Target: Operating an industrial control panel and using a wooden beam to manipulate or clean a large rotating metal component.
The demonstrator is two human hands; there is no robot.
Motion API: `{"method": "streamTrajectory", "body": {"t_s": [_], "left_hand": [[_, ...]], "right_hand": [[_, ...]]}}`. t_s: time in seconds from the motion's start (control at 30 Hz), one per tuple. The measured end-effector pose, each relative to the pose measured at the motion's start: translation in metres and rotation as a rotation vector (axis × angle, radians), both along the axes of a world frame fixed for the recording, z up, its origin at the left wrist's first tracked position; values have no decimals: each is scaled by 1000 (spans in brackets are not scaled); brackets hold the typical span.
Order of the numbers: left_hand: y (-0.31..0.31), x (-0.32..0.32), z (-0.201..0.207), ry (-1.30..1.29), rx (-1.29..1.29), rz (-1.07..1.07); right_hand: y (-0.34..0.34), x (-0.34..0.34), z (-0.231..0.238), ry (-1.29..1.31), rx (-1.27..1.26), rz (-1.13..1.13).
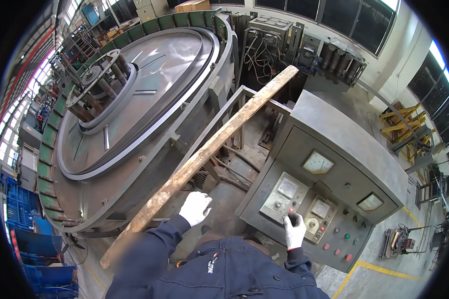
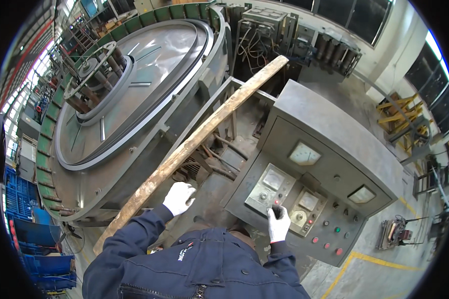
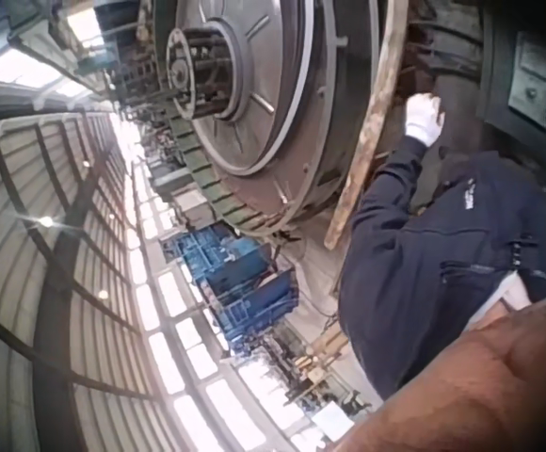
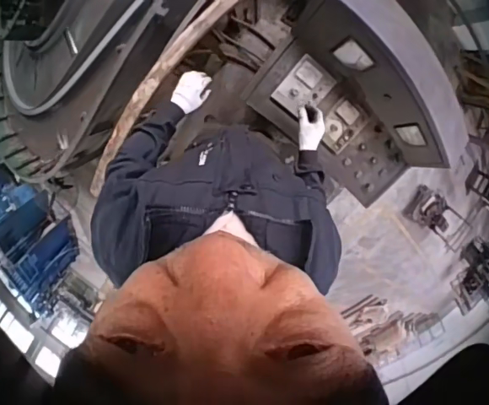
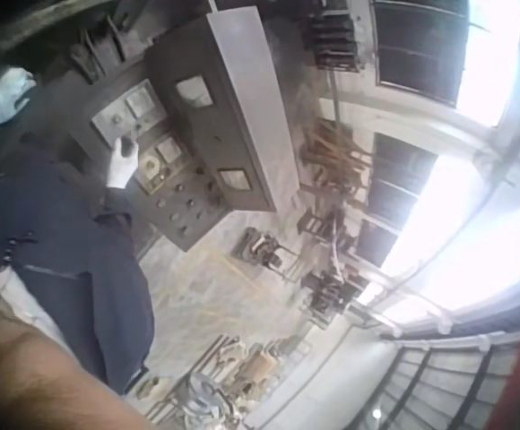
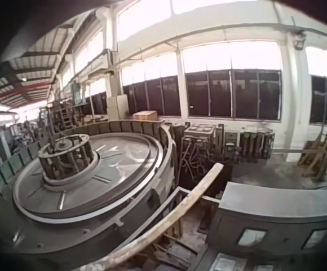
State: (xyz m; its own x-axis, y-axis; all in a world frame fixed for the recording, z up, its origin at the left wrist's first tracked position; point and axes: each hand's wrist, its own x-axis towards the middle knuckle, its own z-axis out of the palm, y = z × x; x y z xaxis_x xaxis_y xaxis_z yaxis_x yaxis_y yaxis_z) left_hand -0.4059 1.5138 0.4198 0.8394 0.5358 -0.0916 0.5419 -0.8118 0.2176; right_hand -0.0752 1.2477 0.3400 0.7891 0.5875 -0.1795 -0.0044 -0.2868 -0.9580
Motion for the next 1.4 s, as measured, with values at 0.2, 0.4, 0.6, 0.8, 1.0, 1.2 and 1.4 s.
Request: {"method": "streamTrajectory", "body": {"t_s": [0.2,0.4,0.6,0.8,1.0,1.2,1.4], "left_hand": [[2,41,-32,28,-89,-46],[5,81,-61,-157,-157,-85],[15,125,-69,-216,-265,-222],[0,178,-72,-316,-411,-389],[-25,217,-83,-135,-307,-443],[-36,234,-89,-45,-233,-410],[-41,245,-92,-100,-199,-428]], "right_hand": [[-22,21,-15,-124,-32,-90],[-24,18,26,-182,-207,-273],[-47,5,18,-134,-239,-461],[-64,16,-2,-514,-718,-480],[-61,39,-8,-482,-871,-362],[-73,46,-23,-508,-852,-264],[-79,60,-39,-619,-746,-267]]}}
